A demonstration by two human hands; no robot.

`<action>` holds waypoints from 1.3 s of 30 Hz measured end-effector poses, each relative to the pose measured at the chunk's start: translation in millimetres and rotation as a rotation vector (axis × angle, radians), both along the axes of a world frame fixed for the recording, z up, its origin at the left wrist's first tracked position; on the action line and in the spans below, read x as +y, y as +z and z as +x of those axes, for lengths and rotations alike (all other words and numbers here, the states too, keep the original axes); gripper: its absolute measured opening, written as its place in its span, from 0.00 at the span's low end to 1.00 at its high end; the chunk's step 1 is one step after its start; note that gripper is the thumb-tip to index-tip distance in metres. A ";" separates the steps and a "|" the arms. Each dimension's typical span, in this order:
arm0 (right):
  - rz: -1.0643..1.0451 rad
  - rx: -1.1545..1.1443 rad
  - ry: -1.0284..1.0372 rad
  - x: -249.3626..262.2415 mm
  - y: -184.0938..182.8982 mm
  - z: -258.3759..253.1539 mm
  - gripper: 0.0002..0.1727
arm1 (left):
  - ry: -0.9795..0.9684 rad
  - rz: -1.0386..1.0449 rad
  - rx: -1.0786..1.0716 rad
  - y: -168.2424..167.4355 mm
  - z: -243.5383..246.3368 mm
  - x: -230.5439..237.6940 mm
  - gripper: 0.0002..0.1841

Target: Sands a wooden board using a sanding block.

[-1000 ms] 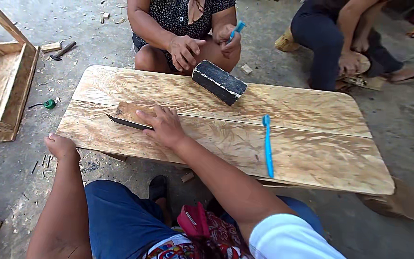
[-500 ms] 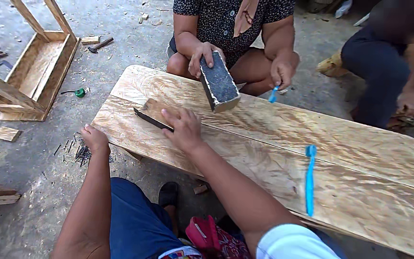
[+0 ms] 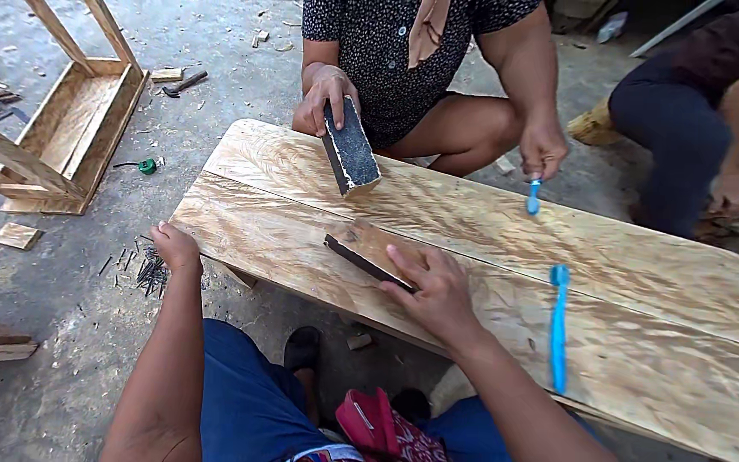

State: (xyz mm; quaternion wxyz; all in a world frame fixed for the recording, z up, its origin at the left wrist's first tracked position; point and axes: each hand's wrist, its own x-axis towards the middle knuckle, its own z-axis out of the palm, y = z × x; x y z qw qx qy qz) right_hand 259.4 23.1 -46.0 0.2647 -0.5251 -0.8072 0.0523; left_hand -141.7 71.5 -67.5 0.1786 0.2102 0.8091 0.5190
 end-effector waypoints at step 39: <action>-0.115 -0.013 0.165 52.0 20.8 -45.6 0.32 | -0.005 -0.197 0.069 22.3 10.1 -5.2 0.28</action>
